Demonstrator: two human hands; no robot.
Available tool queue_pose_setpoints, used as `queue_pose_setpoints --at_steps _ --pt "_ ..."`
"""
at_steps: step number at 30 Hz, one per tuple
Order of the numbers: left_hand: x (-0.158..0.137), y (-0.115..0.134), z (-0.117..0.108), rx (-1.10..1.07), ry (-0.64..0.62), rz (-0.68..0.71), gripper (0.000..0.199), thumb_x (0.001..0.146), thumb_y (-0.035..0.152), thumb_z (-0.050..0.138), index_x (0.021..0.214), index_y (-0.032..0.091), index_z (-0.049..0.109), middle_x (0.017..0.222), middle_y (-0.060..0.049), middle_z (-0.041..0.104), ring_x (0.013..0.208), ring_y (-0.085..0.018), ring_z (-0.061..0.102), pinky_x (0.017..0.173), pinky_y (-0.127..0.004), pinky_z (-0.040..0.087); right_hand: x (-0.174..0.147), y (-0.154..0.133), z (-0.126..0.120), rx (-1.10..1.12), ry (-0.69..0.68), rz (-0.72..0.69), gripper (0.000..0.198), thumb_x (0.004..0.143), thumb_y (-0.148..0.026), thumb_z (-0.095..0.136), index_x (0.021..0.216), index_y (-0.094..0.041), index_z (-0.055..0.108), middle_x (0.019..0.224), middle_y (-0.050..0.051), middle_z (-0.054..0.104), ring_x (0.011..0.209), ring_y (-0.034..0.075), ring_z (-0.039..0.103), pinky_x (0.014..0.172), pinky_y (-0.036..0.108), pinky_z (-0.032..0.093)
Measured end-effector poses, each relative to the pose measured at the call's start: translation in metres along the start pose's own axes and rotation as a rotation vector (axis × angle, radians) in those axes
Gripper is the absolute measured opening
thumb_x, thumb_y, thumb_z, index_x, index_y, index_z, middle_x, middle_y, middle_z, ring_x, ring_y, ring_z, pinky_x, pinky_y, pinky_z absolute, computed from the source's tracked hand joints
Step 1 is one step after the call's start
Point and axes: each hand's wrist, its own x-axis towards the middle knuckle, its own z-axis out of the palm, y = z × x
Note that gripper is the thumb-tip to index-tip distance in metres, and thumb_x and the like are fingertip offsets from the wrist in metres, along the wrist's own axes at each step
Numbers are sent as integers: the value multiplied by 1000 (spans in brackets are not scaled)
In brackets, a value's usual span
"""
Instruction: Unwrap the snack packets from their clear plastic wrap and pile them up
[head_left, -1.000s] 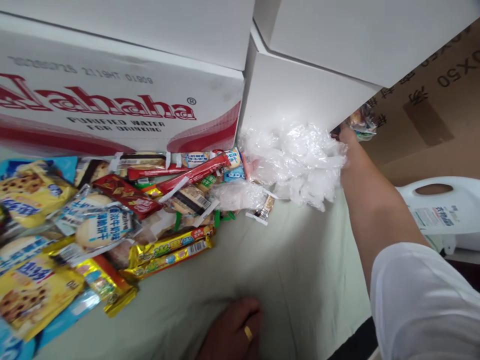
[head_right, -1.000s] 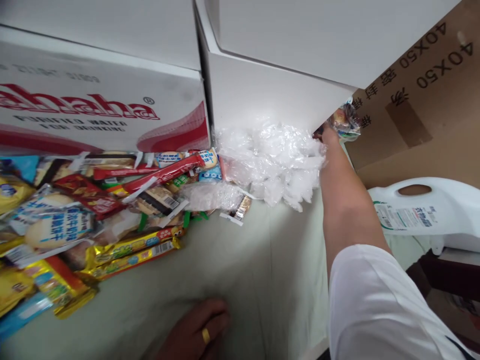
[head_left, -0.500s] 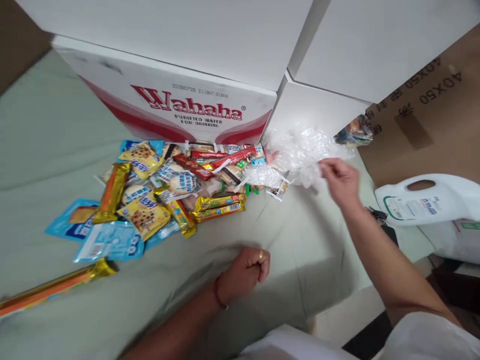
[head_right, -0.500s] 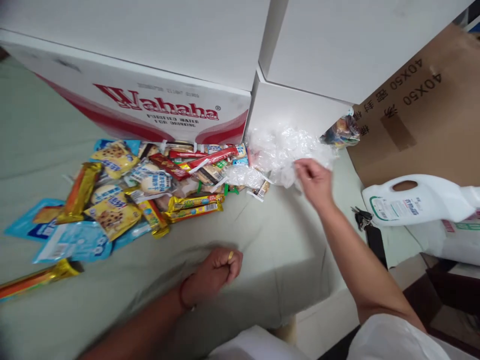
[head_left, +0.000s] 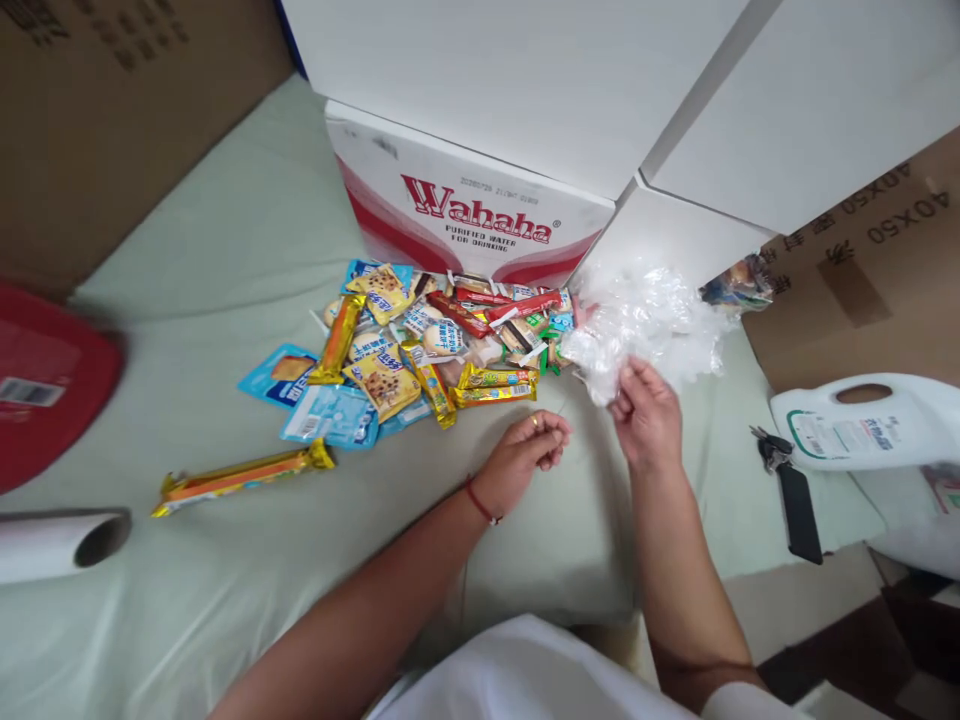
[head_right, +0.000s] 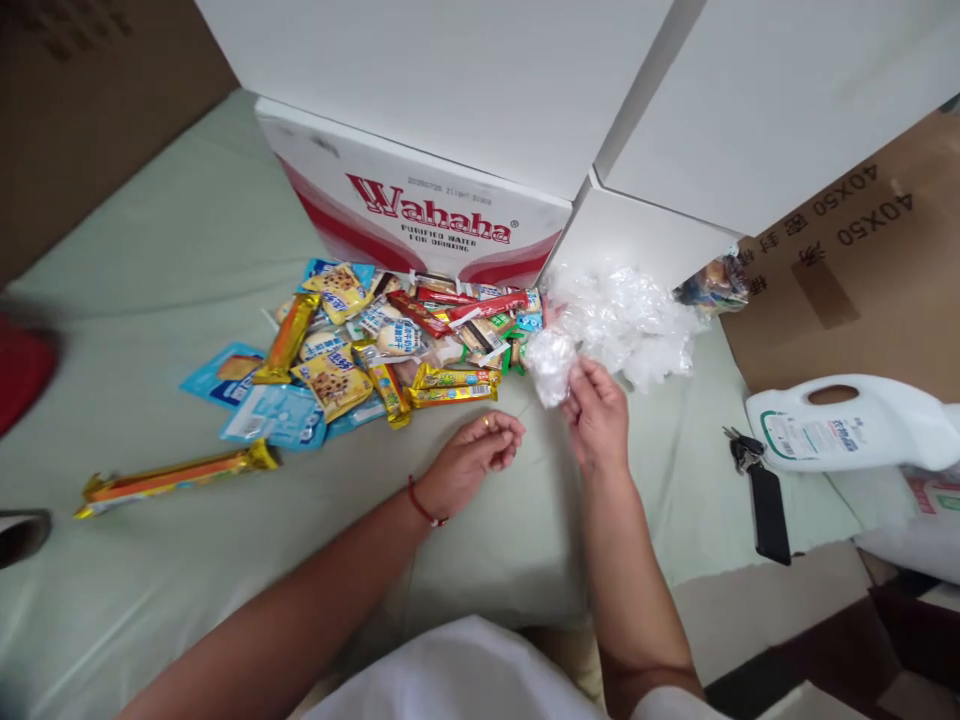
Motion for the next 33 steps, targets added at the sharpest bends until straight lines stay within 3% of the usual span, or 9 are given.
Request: queue_pose_setpoints --at_steps 2,4,9,14,16,19,22,24,33 --pt "2 4 -2 17 44 39 43 77 54 77 98 18 64 84 0 63 60 -8 50 54 -24 30 -28 10 5 187 -66 220 41 76 -45 85 105 -20 72 56 -10 38 44 5 22 39 19 21" --pt "4 6 -4 54 76 69 49 79 62 75 96 19 61 75 2 61 58 -8 48 54 -24 29 -45 24 15 273 -68 309 43 72 -44 88 103 -20 70 55 -12 35 43 4 19 38 18 18" --pt "6 5 -8 146 35 69 49 75 60 78 93 18 61 64 4 59 57 -10 49 55 -24 33 -52 43 28 342 52 275 45 68 -41 89 100 -22 64 56 -13 39 43 4 22 39 18 20" --pt "8 4 -9 256 44 64 41 70 50 82 83 17 61 65 4 59 54 -8 46 53 -24 34 -52 49 24 278 -22 272 40 72 -46 85 97 -22 63 57 -12 39 44 6 26 40 20 22" --pt "9 4 -10 268 97 81 41 70 52 82 80 18 60 66 4 61 53 -7 45 53 -24 34 -55 51 19 181 -6 222 38 76 -47 82 98 -22 64 63 -9 46 46 6 31 43 21 26" --pt "9 5 -10 301 158 103 42 71 53 82 80 18 61 69 2 64 56 -8 46 53 -24 36 -58 51 11 -22 48 -5 30 86 -45 76 104 -23 67 84 -2 60 60 9 47 55 24 40" --pt "8 6 -11 282 187 129 43 72 55 82 79 18 60 66 4 60 54 -8 44 52 -24 34 -60 48 5 -163 -164 -181 23 90 -42 74 105 -24 72 96 3 65 80 15 59 73 28 49" --pt "8 8 -11 240 182 142 45 73 57 81 79 18 59 65 5 57 53 -7 42 52 -23 33 -61 47 5 -218 -306 -192 18 91 -41 74 99 -24 74 93 3 67 84 17 61 77 30 50" --pt "6 9 -14 154 118 141 41 83 55 75 78 18 58 68 3 57 55 -7 43 53 -23 32 -60 52 12 149 -321 227 25 82 -45 83 89 -23 76 72 -2 68 63 12 59 64 26 48"
